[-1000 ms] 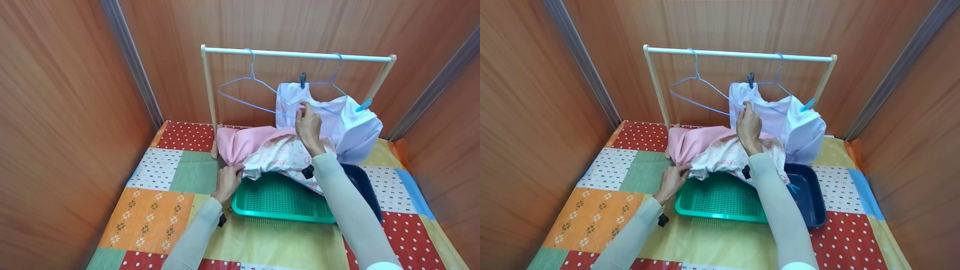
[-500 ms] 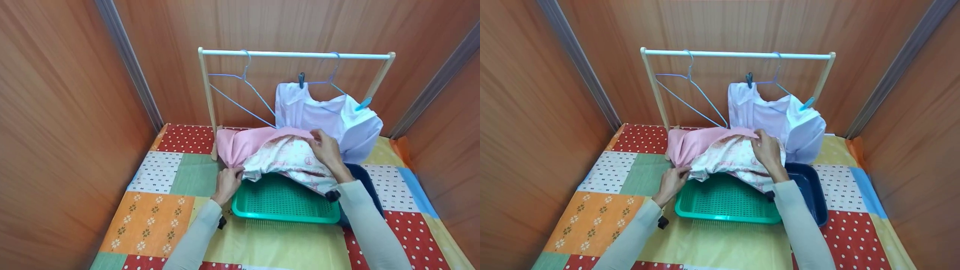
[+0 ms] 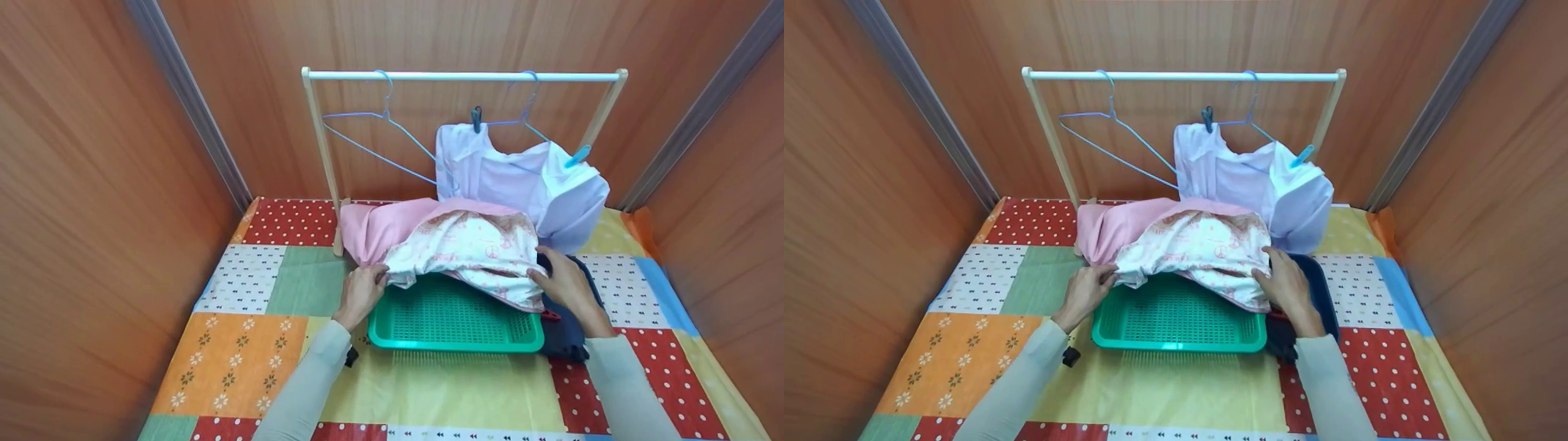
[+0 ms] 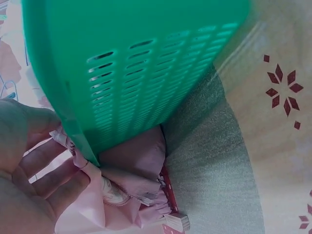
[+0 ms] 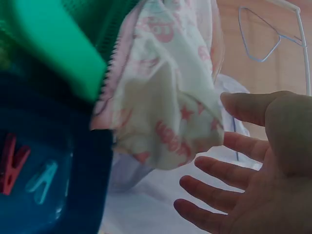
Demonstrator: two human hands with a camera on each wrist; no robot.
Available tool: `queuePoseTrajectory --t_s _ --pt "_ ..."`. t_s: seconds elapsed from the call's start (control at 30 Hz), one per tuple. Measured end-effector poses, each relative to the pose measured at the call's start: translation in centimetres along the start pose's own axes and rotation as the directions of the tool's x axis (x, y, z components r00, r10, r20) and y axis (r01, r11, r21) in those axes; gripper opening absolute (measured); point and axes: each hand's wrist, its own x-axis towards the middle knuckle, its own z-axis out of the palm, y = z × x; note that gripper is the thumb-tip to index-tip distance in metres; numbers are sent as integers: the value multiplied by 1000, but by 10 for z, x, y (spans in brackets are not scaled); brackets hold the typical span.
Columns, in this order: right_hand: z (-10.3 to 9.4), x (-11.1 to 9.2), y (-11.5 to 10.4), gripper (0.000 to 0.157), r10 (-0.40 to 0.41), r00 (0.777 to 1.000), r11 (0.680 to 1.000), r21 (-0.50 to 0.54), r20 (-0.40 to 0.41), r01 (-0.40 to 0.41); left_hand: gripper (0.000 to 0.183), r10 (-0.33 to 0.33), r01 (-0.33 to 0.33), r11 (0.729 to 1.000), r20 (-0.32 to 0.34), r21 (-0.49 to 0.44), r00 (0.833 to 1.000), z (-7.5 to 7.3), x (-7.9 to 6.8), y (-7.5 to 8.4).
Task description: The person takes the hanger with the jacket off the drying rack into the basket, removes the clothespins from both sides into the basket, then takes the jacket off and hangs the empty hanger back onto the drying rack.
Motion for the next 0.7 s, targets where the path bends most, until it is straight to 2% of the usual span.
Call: queuePoseTrajectory --t_s 0.1,0.23,0.3,0.4,0.57,0.7 --pt "3 -7 5 68 49 998 999 4 39 -50 11 5 -5 1000 -10 -29 1000 0 -3 -2" --pt "5 -13 9 87 134 984 991 2 120 -135 15 40 -42 999 -80 -32 996 0 -4 -2" --pt "6 -14 10 91 144 979 989 4 146 -147 21 47 -53 998 -120 -46 992 -1 -4 -2" --pt "8 -15 13 87 140 979 990 14 147 -144 28 39 -52 995 -148 -86 988 -1 -1 -2" --pt "10 -16 16 75 139 984 988 46 107 -145 37 -4 -8 994 -112 -107 994 0 1 -4" --pt "11 -17 18 66 129 989 989 61 67 -133 35 -24 13 992 -87 -126 996 1 0 -6"
